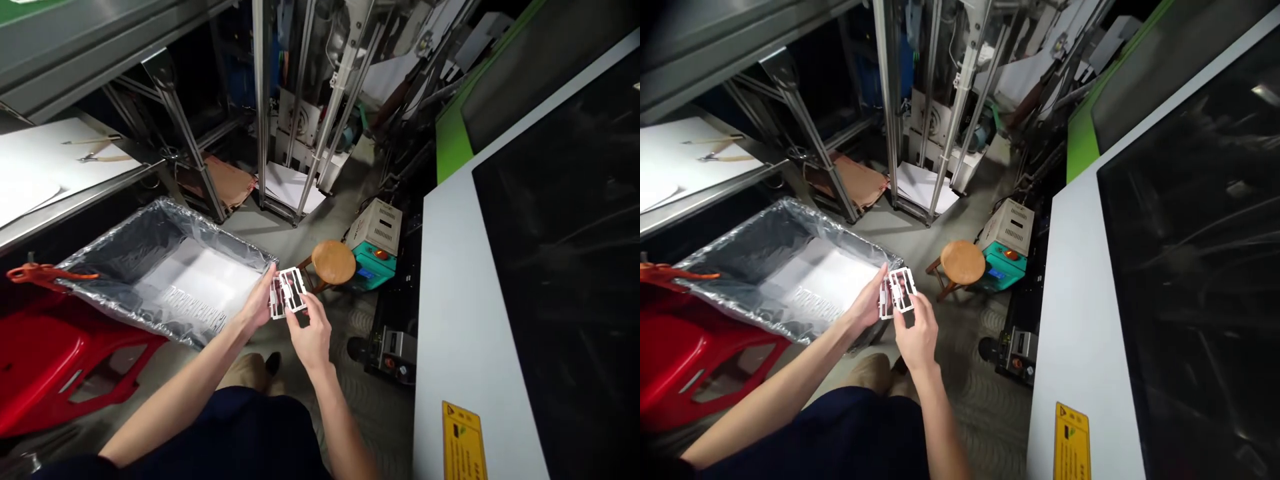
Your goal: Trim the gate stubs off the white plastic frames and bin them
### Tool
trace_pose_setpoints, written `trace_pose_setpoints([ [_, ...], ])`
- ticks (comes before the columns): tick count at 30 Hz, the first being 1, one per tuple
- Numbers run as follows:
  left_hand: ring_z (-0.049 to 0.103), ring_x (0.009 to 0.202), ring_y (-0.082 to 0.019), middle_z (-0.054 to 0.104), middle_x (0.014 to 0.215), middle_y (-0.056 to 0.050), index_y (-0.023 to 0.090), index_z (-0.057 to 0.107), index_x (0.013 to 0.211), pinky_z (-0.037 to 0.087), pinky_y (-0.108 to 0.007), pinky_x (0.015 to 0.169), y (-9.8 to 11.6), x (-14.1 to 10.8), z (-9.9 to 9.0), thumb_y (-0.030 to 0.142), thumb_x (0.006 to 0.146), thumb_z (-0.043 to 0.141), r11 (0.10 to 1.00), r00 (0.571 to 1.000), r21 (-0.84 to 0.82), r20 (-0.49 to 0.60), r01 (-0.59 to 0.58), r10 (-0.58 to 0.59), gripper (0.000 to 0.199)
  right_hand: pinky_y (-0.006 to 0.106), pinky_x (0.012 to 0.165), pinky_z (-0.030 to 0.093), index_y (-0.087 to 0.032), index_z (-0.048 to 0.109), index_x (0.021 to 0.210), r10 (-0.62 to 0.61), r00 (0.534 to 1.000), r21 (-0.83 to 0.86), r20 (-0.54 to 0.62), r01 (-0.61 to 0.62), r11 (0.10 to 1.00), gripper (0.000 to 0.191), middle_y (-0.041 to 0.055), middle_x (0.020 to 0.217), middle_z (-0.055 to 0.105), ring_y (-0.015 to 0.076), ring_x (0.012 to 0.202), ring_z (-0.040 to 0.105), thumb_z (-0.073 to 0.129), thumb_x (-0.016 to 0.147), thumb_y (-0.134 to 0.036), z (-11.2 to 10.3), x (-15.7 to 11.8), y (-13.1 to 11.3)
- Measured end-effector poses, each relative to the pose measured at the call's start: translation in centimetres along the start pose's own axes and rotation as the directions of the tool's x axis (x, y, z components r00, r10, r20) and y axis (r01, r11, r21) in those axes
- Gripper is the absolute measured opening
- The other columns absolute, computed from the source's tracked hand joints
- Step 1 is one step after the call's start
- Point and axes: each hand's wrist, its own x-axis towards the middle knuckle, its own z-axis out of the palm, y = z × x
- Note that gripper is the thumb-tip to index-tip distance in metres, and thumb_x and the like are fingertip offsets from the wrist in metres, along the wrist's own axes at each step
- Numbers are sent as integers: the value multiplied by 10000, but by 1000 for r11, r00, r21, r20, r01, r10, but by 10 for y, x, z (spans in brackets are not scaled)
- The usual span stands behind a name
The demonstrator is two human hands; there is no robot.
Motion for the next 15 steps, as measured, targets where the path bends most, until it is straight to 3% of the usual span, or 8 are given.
trace_pose_setpoints([
  [6,576,589,-111,633,732,-42,113,628,911,501,-208,612,18,43,19,353,765,680,993,996,82,-12,-85,86,285,329,919,493,-135,583,1116,-62,998,-31,31,63,998,329,122,1148,590,199,1073,560,574,817,-272,0,64,48],
  [10,551,566,-103,611,678,-21,120,624,801,463,-183,561,42,89,27,300,681,754,982,987,132,-61,-139,148,253,322,938,479,-136,591,1112,-152,982,-28,115,156,987,322,121,1133,595,195,1065,565,564,824,-278,14,125,68],
  [13,514,507,-94,565,586,1,123,601,707,419,-169,487,65,130,31,304,649,769,978,979,142,-116,-151,168,254,334,942,475,-151,594,1129,-223,944,-51,242,242,969,345,124,1153,588,209,1083,556,576,823,-311,24,178,79],
  [15,495,477,-91,539,551,8,121,592,677,416,-176,467,80,152,33,319,640,768,979,973,128,-145,-160,178,267,365,945,472,-175,588,1152,-294,887,-90,357,346,934,356,126,1240,544,239,1132,525,582,819,-302,31,214,85],
])
